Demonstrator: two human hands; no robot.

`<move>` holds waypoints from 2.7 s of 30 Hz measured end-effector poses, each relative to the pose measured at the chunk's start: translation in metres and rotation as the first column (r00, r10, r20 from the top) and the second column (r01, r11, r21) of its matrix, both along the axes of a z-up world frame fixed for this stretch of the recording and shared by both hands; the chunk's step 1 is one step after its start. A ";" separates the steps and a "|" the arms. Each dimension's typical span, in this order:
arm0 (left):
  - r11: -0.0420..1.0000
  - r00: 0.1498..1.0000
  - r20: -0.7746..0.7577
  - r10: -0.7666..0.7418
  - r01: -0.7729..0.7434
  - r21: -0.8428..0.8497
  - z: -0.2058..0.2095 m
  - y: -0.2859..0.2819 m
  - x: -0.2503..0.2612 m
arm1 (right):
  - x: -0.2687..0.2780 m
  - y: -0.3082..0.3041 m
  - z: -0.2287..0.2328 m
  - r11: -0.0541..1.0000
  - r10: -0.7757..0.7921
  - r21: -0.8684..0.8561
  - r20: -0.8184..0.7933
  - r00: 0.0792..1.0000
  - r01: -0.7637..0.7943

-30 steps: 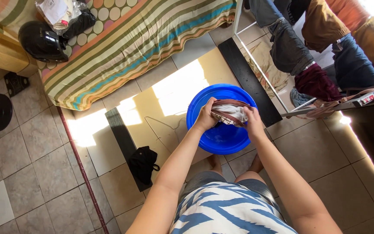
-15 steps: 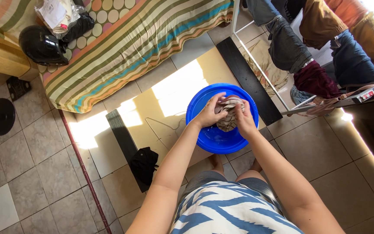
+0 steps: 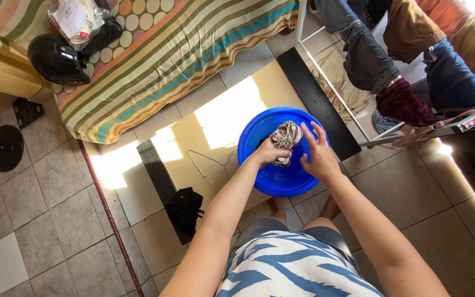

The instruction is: Hand-washing clothes in a bucket and hanging them on a drying rack

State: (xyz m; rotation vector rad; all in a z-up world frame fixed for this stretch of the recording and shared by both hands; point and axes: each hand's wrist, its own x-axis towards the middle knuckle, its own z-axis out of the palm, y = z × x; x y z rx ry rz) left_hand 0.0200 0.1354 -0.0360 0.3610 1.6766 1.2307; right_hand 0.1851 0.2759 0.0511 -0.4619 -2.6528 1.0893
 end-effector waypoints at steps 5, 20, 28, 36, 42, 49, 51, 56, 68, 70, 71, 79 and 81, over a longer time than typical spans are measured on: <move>0.990 0.987 0.084 -0.139 0.137 0.023 0.057 0.004 0.014 | -0.015 0.006 -0.057 0.924 0.238 0.339 -0.141 0.961 -0.180; 0.680 0.531 -0.447 -0.720 0.411 -0.607 0.047 0.023 0.008 | -0.043 -0.013 -0.079 0.952 0.023 0.288 0.283 0.959 -0.107; 0.679 0.151 -0.684 -0.714 0.390 -0.622 -0.013 0.025 0.000 | -0.080 -0.004 -0.086 0.990 -0.024 -0.084 0.689 0.725 0.112; 0.801 0.009 -0.849 -0.528 0.337 -0.495 -0.024 0.027 -0.005 | -0.082 0.007 -0.109 0.916 0.047 -0.334 0.637 0.769 0.221; 0.794 0.174 -0.784 -0.596 0.274 -0.543 0.044 0.014 -0.010 | -0.069 0.005 -0.077 0.866 0.018 -0.434 0.521 0.854 0.247; 0.945 0.813 -0.558 -0.168 -0.028 -0.325 0.044 0.019 -0.017 | -0.043 -0.018 -0.009 0.459 -0.217 -0.855 0.155 0.964 0.241; 0.959 0.912 -0.387 0.133 -0.218 -0.182 0.078 0.023 -0.004 | -0.038 -0.020 -0.038 0.354 -0.123 -0.902 0.215 0.969 0.246; 0.958 0.808 -0.548 0.218 -0.285 -0.040 0.091 0.015 0.018 | -0.060 -0.032 0.004 0.474 -0.014 -0.870 0.150 0.989 0.139; 0.982 0.721 -0.666 0.191 -0.142 0.128 0.043 0.022 0.004 | -0.073 -0.046 0.025 0.652 0.037 -0.746 0.207 0.978 0.134; 0.988 0.688 -0.709 0.156 -0.102 0.119 0.043 0.021 0.003 | -0.074 -0.051 0.028 0.678 0.037 -0.723 0.213 0.976 0.132; 0.993 0.667 -0.736 0.119 -0.079 0.088 0.047 0.020 0.003 | -0.075 -0.054 0.030 0.703 0.039 -0.700 0.217 0.975 0.128; 0.998 0.570 -0.822 -0.014 -0.037 -0.043 0.027 0.014 0.006 | -0.075 -0.065 0.044 0.818 0.038 -0.566 0.234 0.972 0.104; 0.992 0.583 -0.811 -0.039 -0.073 -0.101 0.019 0.009 0.007 | -0.076 -0.065 0.046 0.854 0.038 -0.511 0.245 0.969 0.095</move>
